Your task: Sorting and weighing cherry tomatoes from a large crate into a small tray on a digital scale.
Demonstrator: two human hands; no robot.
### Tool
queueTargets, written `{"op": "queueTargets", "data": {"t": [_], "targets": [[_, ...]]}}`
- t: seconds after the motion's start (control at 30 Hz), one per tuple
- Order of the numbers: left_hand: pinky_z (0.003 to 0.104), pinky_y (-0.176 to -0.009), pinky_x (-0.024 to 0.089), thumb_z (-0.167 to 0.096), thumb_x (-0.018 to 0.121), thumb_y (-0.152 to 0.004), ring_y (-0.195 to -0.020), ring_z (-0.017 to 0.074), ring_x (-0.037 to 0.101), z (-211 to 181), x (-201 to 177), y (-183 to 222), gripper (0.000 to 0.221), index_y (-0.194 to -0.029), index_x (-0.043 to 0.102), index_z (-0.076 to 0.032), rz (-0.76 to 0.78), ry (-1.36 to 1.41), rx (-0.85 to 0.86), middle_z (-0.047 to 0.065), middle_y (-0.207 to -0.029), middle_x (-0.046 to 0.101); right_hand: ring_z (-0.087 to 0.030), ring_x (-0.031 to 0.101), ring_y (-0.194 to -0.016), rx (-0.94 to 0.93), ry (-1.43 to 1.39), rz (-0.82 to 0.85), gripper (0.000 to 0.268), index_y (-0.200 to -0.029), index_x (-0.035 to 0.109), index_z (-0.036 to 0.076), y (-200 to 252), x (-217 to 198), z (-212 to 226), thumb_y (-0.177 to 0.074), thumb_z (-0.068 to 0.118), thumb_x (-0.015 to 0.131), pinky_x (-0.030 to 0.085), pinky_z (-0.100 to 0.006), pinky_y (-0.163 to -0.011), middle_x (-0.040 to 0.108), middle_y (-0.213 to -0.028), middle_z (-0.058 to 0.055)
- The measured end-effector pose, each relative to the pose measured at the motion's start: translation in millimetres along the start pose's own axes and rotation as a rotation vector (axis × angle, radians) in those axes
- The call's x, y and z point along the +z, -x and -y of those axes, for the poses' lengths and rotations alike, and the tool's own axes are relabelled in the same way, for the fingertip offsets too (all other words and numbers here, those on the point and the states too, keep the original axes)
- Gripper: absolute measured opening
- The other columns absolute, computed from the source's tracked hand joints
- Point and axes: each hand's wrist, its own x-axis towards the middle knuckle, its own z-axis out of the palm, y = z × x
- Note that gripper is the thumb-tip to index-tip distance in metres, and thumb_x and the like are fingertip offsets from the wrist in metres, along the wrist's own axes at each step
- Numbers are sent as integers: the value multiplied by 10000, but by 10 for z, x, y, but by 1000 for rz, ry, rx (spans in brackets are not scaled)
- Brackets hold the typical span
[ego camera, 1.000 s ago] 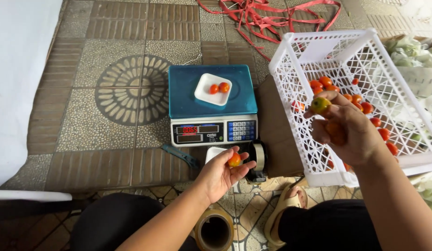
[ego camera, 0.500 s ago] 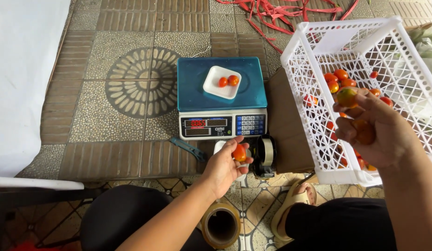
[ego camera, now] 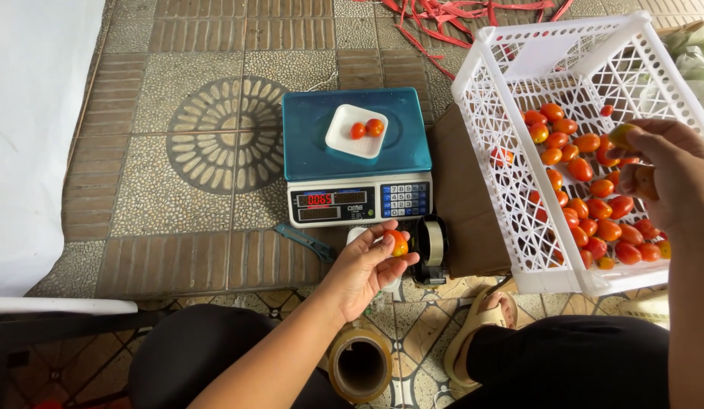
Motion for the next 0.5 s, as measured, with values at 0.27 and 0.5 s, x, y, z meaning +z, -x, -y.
{"op": "queueTargets", "data": {"t": [0.27,0.5], "targets": [[284,-761,637,29,680,-894,-998,362,728,-37,53,53,422,-1301,606,-57,-13,-30,-12,159,-1235,665,-153,442,-518,130,261,-33,110,-1203,627,92,-183,-198,-202,-1118,153,660,392,-288,-489,682,-945,-158],[236,-717,621,-22,714,-865,-877,267,723,-52,106,111,483,-1330,587,-7,-46,-174,-62,161,-1209,674,-363,637,-719,453,929,213,266,-1257,739,100,-578,-398,-605,-1000,152,695,530,-459,-566,745,-953,-235]]}}
